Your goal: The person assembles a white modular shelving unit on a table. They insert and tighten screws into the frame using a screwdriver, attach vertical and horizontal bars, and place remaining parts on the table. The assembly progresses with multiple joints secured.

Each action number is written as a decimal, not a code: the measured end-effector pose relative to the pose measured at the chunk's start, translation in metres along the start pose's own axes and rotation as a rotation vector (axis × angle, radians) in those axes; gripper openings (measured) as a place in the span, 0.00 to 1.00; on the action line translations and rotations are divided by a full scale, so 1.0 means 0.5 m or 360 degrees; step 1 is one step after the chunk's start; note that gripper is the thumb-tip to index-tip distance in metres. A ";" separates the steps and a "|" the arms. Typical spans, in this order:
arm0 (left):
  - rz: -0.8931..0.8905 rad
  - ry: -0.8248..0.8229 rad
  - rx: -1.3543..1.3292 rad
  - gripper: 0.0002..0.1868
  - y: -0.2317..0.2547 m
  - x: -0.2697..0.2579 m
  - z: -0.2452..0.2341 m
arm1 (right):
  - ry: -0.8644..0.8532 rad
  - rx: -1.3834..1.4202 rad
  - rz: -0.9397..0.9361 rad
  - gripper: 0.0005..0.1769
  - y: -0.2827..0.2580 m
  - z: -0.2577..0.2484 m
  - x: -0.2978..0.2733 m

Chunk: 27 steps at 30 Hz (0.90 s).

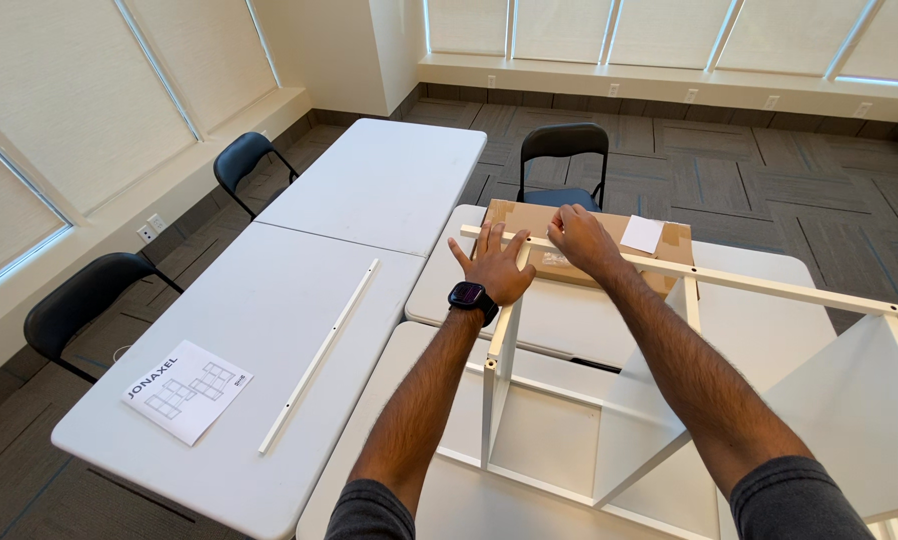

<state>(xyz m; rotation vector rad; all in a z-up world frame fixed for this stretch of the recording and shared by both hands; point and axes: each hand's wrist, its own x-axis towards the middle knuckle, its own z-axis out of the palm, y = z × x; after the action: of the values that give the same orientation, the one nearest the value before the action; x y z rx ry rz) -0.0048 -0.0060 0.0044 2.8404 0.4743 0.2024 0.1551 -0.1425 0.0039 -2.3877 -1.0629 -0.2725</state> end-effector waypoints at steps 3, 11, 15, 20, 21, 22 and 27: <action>0.0052 0.0113 0.0089 0.36 -0.007 0.010 0.014 | 0.0070 0.0026 -0.0042 0.10 -0.012 -0.017 -0.004; 0.0198 0.0558 0.0173 0.28 -0.044 -0.007 0.017 | 0.0160 0.0078 -0.0229 0.08 -0.064 -0.040 -0.017; 0.0229 0.0732 0.0236 0.22 -0.097 -0.011 0.016 | 0.0140 0.0082 -0.0404 0.07 -0.118 -0.055 -0.030; 0.0356 0.0744 0.0254 0.28 -0.189 -0.062 -0.014 | 0.0156 0.0010 -0.0708 0.08 -0.205 -0.050 -0.042; 0.0396 0.0730 0.0237 0.30 -0.210 -0.086 -0.026 | 0.0169 -0.0039 -0.0804 0.09 -0.226 -0.040 -0.046; 0.0378 0.0727 0.0239 0.30 -0.214 -0.129 -0.060 | 0.0158 -0.0029 -0.0815 0.09 -0.243 -0.028 -0.041; 0.0027 0.0274 -0.0012 0.35 -0.266 -0.270 -0.123 | 0.0064 -0.0124 -0.0988 0.08 -0.340 0.029 -0.046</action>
<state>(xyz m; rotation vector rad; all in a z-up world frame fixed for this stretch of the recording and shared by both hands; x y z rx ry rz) -0.1821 0.0843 0.0146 2.8332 0.4824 0.4535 0.0137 -0.0534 0.0454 -2.0413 -1.7796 -0.5783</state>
